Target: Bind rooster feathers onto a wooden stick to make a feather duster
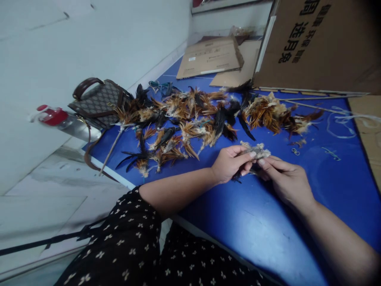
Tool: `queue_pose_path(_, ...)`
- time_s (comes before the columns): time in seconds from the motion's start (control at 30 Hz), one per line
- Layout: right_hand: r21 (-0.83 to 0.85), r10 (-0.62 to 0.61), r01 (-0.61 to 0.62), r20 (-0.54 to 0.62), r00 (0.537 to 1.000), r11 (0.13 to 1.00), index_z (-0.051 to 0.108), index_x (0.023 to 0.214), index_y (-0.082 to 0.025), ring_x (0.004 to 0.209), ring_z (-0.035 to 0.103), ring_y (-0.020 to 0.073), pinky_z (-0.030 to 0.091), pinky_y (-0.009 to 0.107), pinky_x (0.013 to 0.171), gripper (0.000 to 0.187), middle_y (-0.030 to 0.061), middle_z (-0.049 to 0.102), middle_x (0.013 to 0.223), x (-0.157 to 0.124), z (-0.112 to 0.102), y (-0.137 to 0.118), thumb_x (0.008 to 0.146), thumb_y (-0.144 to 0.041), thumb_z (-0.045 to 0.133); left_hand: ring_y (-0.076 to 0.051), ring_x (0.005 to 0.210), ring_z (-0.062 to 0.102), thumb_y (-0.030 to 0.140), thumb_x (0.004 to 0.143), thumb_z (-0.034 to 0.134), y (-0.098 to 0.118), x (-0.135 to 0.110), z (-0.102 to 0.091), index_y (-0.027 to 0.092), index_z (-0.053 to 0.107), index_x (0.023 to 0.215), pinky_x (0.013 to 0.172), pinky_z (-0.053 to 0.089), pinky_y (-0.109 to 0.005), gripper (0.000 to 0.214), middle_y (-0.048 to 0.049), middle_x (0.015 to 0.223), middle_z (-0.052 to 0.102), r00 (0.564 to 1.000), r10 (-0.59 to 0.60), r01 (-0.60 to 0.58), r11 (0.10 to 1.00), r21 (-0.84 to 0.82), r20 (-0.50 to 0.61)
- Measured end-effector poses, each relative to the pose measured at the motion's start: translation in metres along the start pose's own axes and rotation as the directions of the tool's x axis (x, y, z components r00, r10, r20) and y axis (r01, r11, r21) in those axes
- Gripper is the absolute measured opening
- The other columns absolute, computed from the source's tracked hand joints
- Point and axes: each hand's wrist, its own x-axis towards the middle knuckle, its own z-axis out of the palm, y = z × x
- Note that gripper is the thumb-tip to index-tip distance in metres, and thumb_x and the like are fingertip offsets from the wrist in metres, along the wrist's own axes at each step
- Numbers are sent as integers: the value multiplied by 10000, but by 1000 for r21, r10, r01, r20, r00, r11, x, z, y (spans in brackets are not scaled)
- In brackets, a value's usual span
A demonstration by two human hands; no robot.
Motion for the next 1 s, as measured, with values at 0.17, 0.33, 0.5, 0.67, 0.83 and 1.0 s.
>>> queue_pose_path(0.17,-3,-10,10,-81,997,1000,807,776,-201,629,543,128,465,259,565,441,20,645,735,0,1,-4,915,-619,829,-60,454,530,576,907,801,-3,-4,0,151,647,921,476,419,-228,452,53,612,630,998,61,-58,985,162,-13)
queue_pose_path(0.33,36,27,-24,-69,997,999,863,1005,-217,628,541,127,465,258,561,377,17,671,768,-2,-1,1,921,-584,844,-61,482,564,536,931,780,-4,-7,-1,143,670,933,498,449,-220,408,31,659,663,999,45,-45,970,238,3)
queue_pose_path(0.5,85,38,-30,-85,996,996,864,1033,-229,637,537,128,448,252,564,311,8,658,752,-3,-3,10,946,-527,843,-61,523,595,493,927,796,-4,-7,-1,124,709,936,539,482,-213,379,-5,710,707,999,36,-37,961,274,8)
queue_pose_path(0.67,165,35,-26,-52,998,986,864,1070,-229,641,544,135,456,271,574,294,15,677,788,-2,-5,13,946,-496,851,-69,539,611,435,932,798,-4,-8,-1,122,720,925,554,506,-217,322,-12,723,711,999,30,-38,951,305,30)
queue_pose_path(0.83,168,67,-59,-41,997,984,867,1058,-246,652,587,133,493,273,594,276,22,739,853,-2,-6,8,916,-482,881,-98,620,654,373,983,744,-9,-6,-5,119,747,951,624,558,-252,256,-45,798,733,993,92,-116,903,414,77)
queue_pose_path(1.0,47,-63,65,-46,997,997,890,984,-242,814,672,153,554,286,748,202,54,787,976,0,-6,-14,923,-435,879,-236,1209,720,308,946,810,2,-1,-12,148,795,1184,1134,549,-442,287,-158,1237,777,873,429,-481,690,541,230)
